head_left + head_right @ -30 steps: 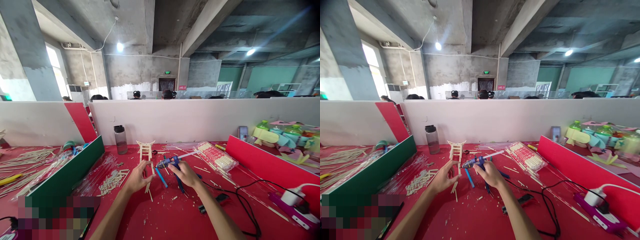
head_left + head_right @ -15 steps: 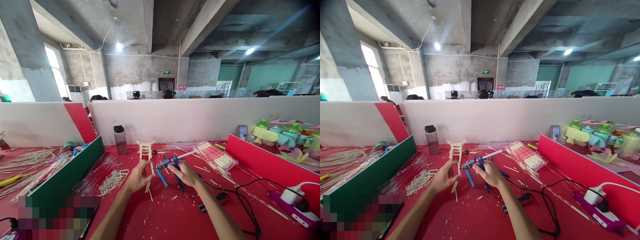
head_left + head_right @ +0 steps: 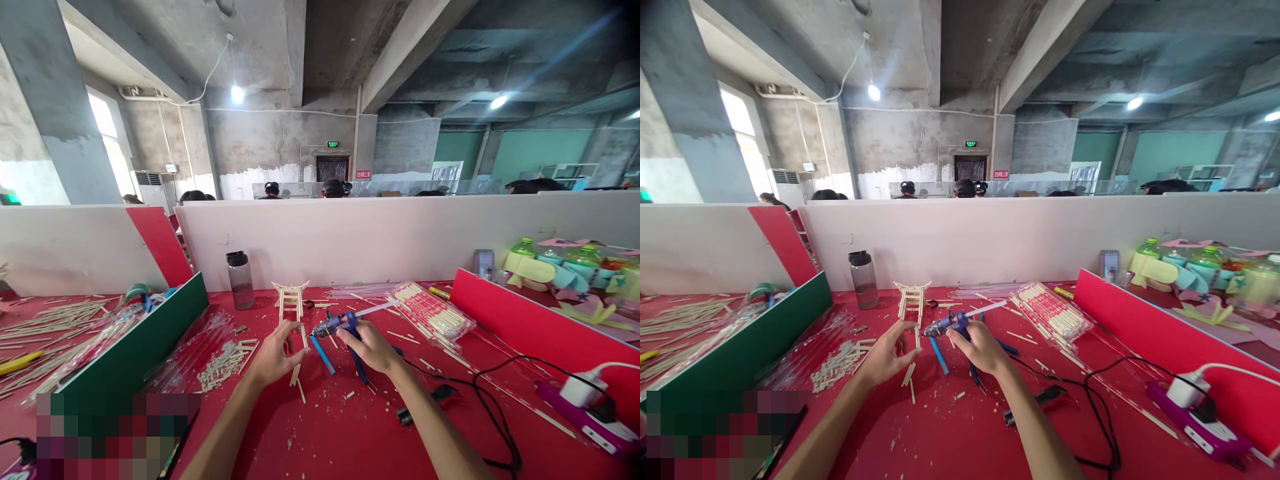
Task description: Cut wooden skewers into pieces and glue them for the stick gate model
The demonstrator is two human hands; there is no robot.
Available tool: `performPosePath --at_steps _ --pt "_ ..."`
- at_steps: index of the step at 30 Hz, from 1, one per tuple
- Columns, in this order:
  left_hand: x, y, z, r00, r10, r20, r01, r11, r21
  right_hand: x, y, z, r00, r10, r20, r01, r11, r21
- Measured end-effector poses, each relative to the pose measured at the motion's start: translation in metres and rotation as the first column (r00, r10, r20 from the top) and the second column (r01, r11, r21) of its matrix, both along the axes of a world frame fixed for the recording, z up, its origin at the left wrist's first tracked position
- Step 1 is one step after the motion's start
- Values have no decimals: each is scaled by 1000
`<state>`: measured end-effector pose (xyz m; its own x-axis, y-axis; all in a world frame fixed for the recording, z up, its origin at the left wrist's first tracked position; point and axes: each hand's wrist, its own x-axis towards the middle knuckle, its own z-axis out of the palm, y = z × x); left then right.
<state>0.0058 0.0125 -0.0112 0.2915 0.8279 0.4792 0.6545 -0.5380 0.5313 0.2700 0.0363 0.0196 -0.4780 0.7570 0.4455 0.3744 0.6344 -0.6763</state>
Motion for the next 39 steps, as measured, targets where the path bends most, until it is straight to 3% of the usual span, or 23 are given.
performPosePath --at_steps 22,39 --pt "0 -2 2 1000 6 12 -6 1000 -11 1 2 -2 999 -4 54 2 999 46" --pt "-1 -1 2 999 15 38 -15 1000 -12 6 1 1 999 45 16 -44 997 -59"
